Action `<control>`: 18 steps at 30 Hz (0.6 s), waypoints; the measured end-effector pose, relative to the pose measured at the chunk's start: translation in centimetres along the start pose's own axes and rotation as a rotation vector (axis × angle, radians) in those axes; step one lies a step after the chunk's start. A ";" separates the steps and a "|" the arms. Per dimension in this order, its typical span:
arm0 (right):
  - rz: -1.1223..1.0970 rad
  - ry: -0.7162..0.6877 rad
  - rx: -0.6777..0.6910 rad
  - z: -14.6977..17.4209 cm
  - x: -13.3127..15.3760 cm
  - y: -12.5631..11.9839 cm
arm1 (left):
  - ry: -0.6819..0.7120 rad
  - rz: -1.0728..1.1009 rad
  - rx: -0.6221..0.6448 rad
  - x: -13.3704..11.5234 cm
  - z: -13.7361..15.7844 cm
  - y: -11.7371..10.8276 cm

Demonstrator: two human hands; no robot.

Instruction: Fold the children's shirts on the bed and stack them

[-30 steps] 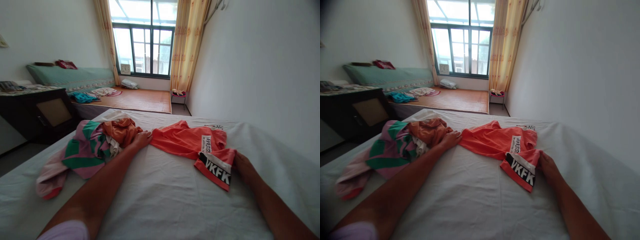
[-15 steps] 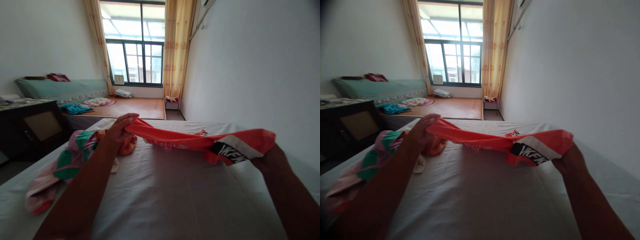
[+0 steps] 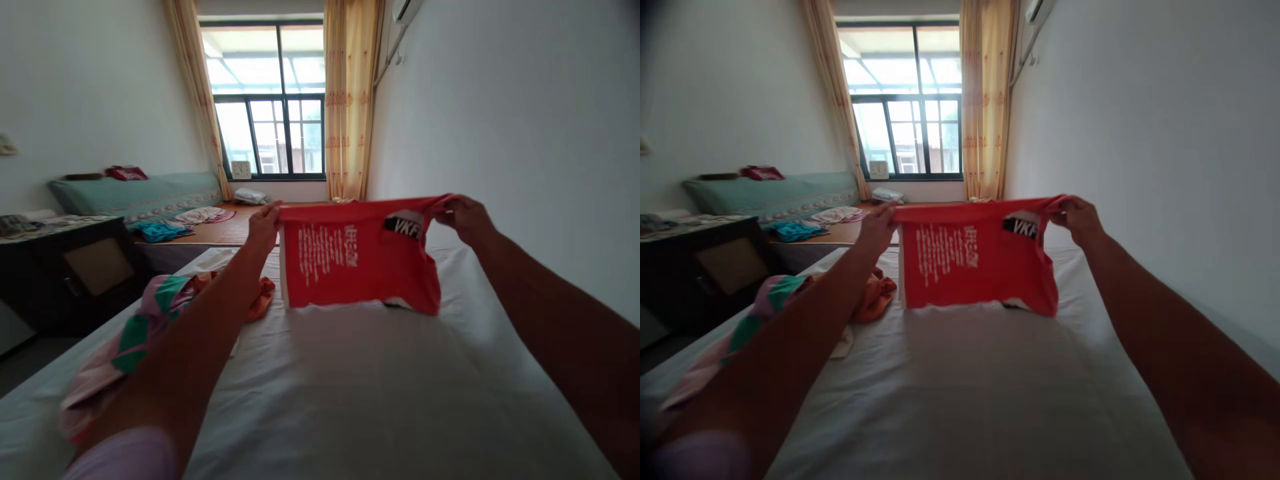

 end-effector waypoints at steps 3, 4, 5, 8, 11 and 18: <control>-0.164 -0.134 -0.072 -2.4 2.7 0.2 | 0.146 0.035 -0.017 -3.8 -2.6 1.5; -0.172 -0.122 -0.057 -2.4 3.2 0.2 | 0.141 0.016 -0.008 -4.4 -2.6 1.6; -0.164 -0.089 -0.045 -2.0 3.3 0.2 | 0.118 -0.013 0.005 -4.6 -2.3 1.4; -0.130 0.039 0.015 0.7 2.0 -0.5 | 0.006 -0.128 0.057 -3.6 0.6 -0.2; -0.165 0.214 0.127 5.1 -0.6 -1.6 | -0.155 -0.259 0.104 -1.3 5.2 -3.1; -0.111 0.721 0.263 16.9 -6.5 -5.1 | -0.583 -0.628 0.357 3.4 15.2 -10.0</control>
Point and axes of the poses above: each hand's wrist, its own z-axis away from the middle knuckle, its own y-axis out of the palm, x = y × z, the point moved 1 cm from there along -z, towards the middle knuckle, and after that the axes turned 8 degrees about x, right-handed, at the moved point
